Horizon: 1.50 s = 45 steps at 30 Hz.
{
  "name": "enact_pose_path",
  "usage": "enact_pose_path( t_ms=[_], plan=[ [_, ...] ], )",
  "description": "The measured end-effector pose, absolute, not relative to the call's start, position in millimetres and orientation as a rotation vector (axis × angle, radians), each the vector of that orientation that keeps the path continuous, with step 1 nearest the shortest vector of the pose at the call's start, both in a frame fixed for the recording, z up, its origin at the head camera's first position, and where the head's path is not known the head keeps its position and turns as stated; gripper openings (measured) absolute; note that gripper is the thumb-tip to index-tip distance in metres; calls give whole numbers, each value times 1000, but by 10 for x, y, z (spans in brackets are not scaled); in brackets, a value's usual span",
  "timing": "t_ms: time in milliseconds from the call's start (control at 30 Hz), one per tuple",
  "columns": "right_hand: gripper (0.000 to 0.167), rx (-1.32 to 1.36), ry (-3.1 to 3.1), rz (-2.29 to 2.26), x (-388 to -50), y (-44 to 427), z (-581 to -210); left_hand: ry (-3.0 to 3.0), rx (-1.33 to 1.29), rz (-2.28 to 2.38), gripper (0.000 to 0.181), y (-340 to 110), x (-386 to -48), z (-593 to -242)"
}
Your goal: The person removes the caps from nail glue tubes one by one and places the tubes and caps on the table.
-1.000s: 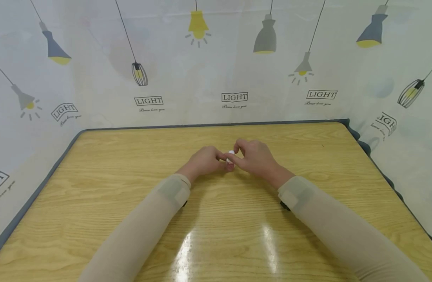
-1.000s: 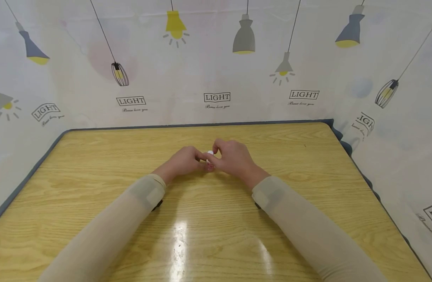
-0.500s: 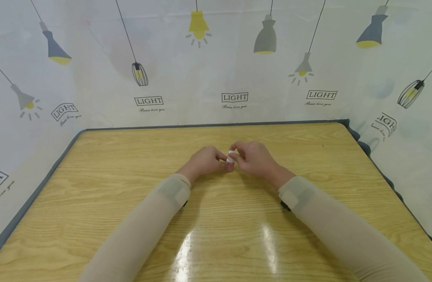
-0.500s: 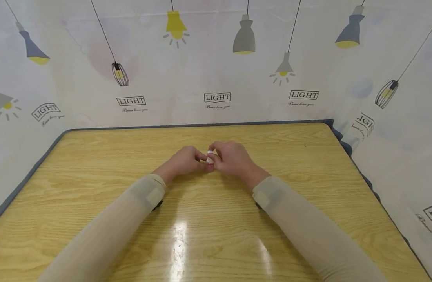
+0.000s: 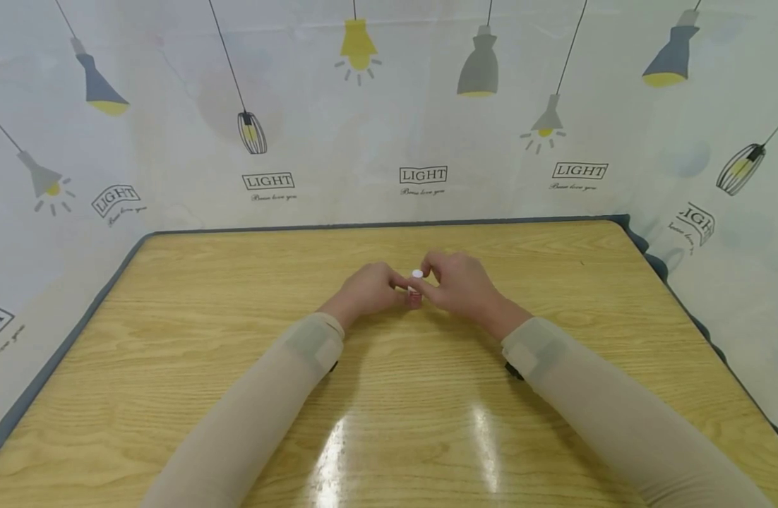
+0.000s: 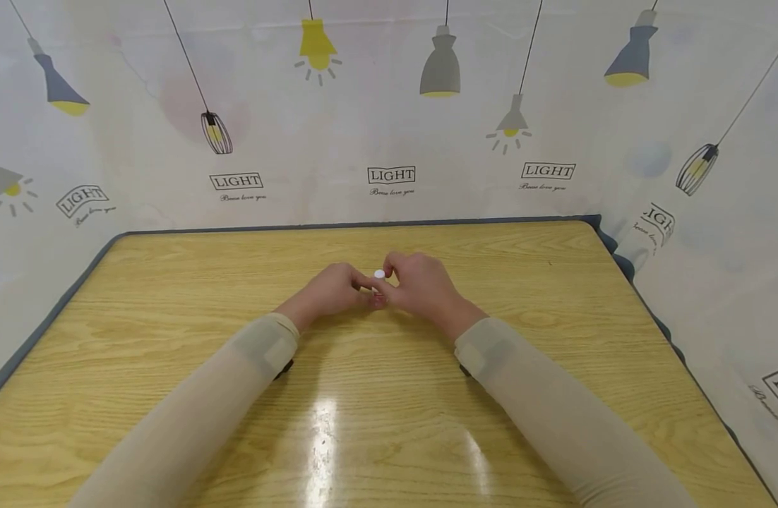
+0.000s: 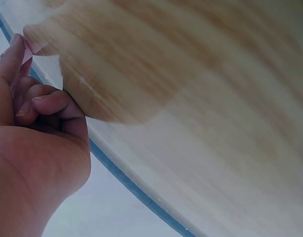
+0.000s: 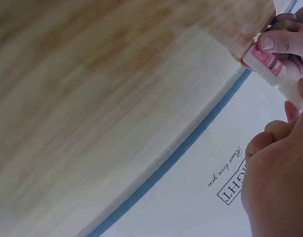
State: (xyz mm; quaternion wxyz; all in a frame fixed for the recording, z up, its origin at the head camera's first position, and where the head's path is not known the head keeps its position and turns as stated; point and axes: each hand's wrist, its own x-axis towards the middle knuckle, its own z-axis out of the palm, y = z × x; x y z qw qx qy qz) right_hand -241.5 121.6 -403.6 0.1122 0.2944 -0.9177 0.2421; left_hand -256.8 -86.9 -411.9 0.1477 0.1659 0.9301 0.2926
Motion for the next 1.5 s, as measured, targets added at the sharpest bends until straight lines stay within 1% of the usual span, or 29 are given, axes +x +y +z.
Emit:
enact_pose_path(
  t_ms=[133,333,400,633,767,1000,1267,1500],
  plan=[
    [17,949,-2658,740,-2424,1225,-4046,2677,477,848,33,-872,-2565,-4113],
    [18,1016,-2673,832,-2431,1234,-4056,2675,490,843,29,-872,-2560,-4109],
    [20,1001,-2695,840,-2429,1234,-4049,2671,487,838,30,-870,-2559,-4103],
    [38,839,-2758,779,-2437,1218,-4036,2649,448,834,38,-869,-2561,-4088],
    [35,826,-2741,771,-2433,1223,-4036,2655,461,831,40,-873,-2559,-4085],
    [32,882,-2663,760,-2443,1226,-4056,2649,475,847,39,-878,-2557,-4090],
    [26,937,-2607,782,-2450,1227,-4083,2662,484,835,32,-874,-2569,-4101],
    [18,988,-2601,807,-2440,1234,-4069,2661,495,834,31,-875,-2574,-4102]
  ],
)
